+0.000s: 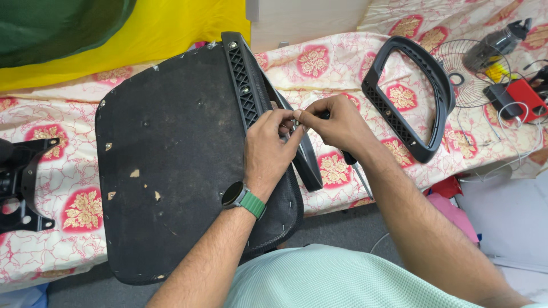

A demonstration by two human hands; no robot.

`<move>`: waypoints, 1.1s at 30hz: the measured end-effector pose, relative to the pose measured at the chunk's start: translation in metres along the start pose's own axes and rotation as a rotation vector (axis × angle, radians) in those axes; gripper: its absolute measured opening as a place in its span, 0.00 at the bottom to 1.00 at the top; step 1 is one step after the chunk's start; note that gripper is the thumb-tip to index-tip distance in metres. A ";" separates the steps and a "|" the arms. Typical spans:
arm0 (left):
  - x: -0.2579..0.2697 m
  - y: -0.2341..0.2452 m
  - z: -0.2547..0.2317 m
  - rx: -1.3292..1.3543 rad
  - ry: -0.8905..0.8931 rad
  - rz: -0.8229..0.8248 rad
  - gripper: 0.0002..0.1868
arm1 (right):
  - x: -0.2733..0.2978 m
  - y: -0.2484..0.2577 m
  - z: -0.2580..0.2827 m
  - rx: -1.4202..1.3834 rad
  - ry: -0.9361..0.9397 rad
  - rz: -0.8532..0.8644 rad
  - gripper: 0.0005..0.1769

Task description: The person uses a screwdriver to fasten screws into the underside of a black chair seat, then attaches a plastic frame component to the seat. The person repeats the fastening process on another screw location before aligning and securing the frame.

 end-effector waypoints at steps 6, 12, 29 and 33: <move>-0.001 -0.006 0.002 -0.039 0.085 -0.057 0.06 | -0.004 0.006 -0.003 -0.070 -0.021 0.074 0.18; 0.000 -0.010 0.003 -0.061 0.062 -0.038 0.08 | -0.005 0.004 -0.005 -0.142 0.017 0.138 0.13; 0.000 -0.013 0.010 -0.154 0.094 -0.042 0.08 | -0.013 0.000 -0.005 -0.062 0.151 0.134 0.13; 0.002 -0.008 0.012 -0.170 0.145 -0.019 0.08 | -0.014 -0.006 -0.001 -0.062 0.190 0.144 0.14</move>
Point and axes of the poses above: each hand's wrist, its own x-axis away from the middle knuckle, its own y-axis out of the back of the hand, z = x × y, the point moved 6 cm from there along -x, towards the middle knuckle, and after that the axes turned 3 degrees about -z, right-handed, at the moved point
